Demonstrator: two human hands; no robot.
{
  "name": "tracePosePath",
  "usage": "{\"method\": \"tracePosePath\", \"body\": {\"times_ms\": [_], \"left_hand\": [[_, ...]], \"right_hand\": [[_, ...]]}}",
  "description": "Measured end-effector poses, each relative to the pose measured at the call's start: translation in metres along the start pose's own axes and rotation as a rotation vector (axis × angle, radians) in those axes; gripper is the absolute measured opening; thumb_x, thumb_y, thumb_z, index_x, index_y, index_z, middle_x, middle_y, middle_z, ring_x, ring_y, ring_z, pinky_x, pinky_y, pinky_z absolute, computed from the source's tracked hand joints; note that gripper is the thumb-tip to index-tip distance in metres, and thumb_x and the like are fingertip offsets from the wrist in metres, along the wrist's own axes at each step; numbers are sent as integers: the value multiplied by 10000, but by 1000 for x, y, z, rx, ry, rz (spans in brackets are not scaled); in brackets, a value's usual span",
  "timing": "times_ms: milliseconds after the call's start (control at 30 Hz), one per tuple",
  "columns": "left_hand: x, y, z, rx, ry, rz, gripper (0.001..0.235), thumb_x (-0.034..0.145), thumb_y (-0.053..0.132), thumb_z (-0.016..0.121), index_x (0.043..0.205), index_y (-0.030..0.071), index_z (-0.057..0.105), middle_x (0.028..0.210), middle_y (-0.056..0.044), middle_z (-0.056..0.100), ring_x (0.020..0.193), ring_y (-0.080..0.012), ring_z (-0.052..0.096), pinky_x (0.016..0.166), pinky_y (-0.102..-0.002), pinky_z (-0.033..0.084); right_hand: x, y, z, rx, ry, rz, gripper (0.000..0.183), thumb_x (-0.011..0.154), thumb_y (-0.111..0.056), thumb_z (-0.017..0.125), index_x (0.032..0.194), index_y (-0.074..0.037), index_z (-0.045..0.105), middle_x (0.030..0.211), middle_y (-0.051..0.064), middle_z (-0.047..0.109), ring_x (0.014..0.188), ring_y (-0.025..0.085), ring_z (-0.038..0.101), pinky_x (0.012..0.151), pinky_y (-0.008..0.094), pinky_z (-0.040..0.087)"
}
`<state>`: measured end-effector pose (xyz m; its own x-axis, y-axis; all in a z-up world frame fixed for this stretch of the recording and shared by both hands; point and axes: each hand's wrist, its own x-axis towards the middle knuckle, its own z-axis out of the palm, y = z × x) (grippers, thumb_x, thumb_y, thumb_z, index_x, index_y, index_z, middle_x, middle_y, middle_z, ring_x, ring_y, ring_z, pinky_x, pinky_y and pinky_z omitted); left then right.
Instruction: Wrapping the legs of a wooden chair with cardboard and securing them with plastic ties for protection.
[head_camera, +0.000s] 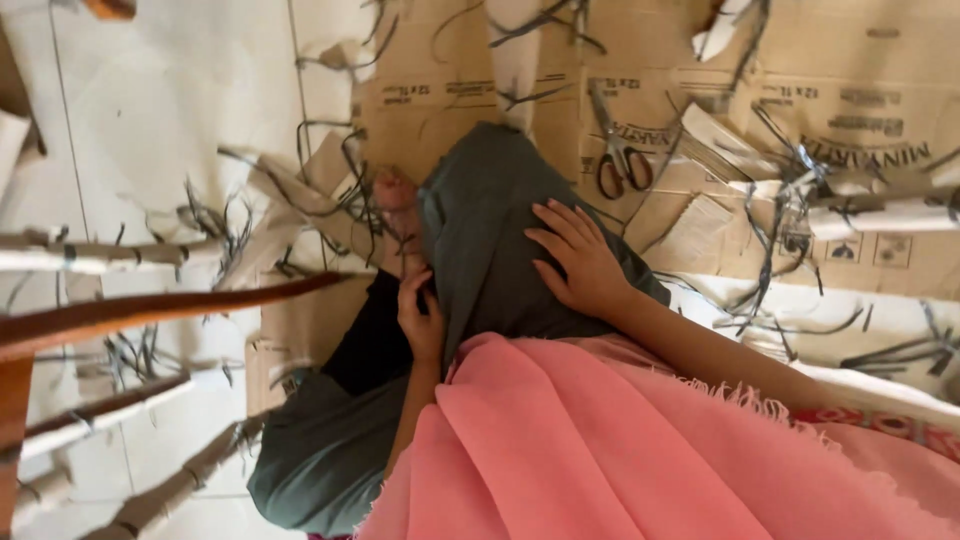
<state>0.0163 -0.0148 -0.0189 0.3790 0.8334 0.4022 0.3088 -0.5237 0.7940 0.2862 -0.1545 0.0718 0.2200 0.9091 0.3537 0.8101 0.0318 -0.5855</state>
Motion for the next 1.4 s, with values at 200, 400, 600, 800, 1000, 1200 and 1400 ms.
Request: {"method": "tracePosePath", "body": {"times_ms": [200, 400, 600, 800, 1000, 1200, 1400], "left_hand": [[13, 23, 18, 11, 64, 139, 421, 886, -206, 525, 1177, 48, 692, 1237, -133, 681, 1136, -315, 656, 958, -457, 553], [3, 57, 25, 35, -59, 220, 386, 887, -196, 536, 1147, 43, 689, 1276, -160, 642, 1173, -332, 615, 1019, -530, 499], [0, 64, 34, 94, -91, 345, 368, 885, -148, 560, 1161, 62, 685, 1389, -131, 578, 1275, -293, 535, 1107, -515, 428], [13, 118, 36, 114, -85, 428, 339, 875, -56, 549, 1121, 139, 676, 1328, -53, 619, 1254, -232, 536, 1185, -526, 263], [39, 172, 68, 16, -205, 629, 231, 872, 55, 634, 1046, 193, 696, 1286, -38, 669, 1284, -316, 530, 1139, -496, 222], [40, 256, 94, -31, -496, 888, 247, 888, 92, 594, 906, 294, 736, 1099, 119, 737, 1106, -165, 664, 1109, -460, 274], [-3, 272, 124, -110, -698, 941, 224, 911, 143, 561, 995, 272, 724, 1145, 89, 698, 1203, -182, 623, 1172, -524, 220]], "right_hand": [[-33, 15, -13, 88, -27, 198, 453, 1039, -330, 557, 1470, -194, 551, 1606, 106, 426, 1470, 397, 385, 1152, 568, 352], [-64, 48, -13, 357, 93, 494, 428, 1050, -295, 573, 1422, -83, 580, 1384, 196, 619, 1293, 431, 576, 1100, 573, 435], [-162, 116, -11, -338, 182, 634, 659, 809, -189, 797, 1407, -21, 578, 1441, 317, 511, 1351, 523, 478, 1095, 630, 408], [-293, 144, 17, -310, -335, 1023, 1328, 683, -512, 827, 1657, -250, -37, 1708, 191, -204, 1545, 457, -189, 1122, 789, -87], [-279, 148, 9, -282, -448, 1012, 1376, 694, -701, 802, 1670, -208, -33, 1685, 266, -200, 1520, 517, -209, 1120, 780, -92], [-274, 140, 10, -296, -293, 1035, 765, 988, -140, 413, 1661, -240, 61, 1721, 179, -167, 1555, 467, -177, 1144, 801, -31], [-272, 147, 23, -289, -233, 1020, 665, 1013, -109, 318, 1651, -182, 147, 1719, 195, -173, 1531, 517, -195, 1108, 826, -44]]}}
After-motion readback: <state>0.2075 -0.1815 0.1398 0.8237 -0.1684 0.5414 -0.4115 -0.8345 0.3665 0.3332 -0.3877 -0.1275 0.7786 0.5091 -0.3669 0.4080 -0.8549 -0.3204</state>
